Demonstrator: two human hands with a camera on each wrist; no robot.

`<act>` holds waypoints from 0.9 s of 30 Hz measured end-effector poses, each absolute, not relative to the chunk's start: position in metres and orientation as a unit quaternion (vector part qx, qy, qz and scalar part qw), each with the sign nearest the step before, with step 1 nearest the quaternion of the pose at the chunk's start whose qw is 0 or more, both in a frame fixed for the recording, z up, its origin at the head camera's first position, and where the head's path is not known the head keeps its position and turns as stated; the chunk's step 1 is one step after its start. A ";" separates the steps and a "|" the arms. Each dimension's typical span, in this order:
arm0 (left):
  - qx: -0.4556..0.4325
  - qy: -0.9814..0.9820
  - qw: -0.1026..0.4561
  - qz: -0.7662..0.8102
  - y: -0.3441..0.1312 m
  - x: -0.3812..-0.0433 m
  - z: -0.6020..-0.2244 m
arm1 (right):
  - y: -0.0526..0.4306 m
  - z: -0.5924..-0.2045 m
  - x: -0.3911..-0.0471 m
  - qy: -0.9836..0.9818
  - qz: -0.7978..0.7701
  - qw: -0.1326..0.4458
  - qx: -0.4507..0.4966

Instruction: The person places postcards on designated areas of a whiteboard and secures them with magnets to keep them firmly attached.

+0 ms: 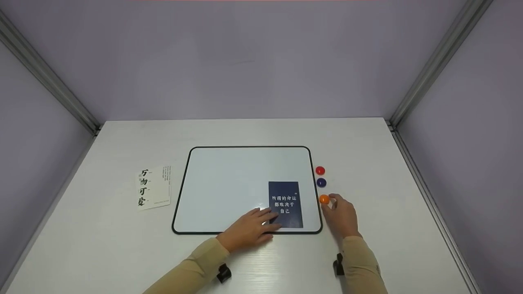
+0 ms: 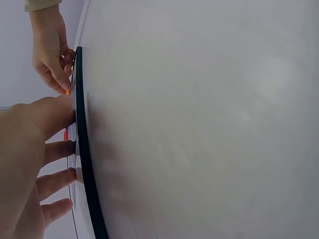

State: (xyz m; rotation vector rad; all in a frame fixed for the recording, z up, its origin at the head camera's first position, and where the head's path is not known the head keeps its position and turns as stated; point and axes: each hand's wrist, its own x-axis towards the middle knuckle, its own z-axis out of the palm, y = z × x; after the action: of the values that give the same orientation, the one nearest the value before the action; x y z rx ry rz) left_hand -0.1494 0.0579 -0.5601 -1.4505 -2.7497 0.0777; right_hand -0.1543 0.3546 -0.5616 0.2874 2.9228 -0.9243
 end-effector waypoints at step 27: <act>-0.451 -0.892 0.001 0.010 0.066 -0.149 -0.561 | 0.350 -0.564 -0.162 0.946 -0.294 0.046 0.127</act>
State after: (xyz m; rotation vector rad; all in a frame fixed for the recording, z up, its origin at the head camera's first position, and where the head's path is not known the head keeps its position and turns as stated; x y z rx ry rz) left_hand -0.1489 0.0661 -0.5613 -1.4162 -2.8018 0.0310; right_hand -0.1616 0.3504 -0.5641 0.3880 2.8876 -0.8974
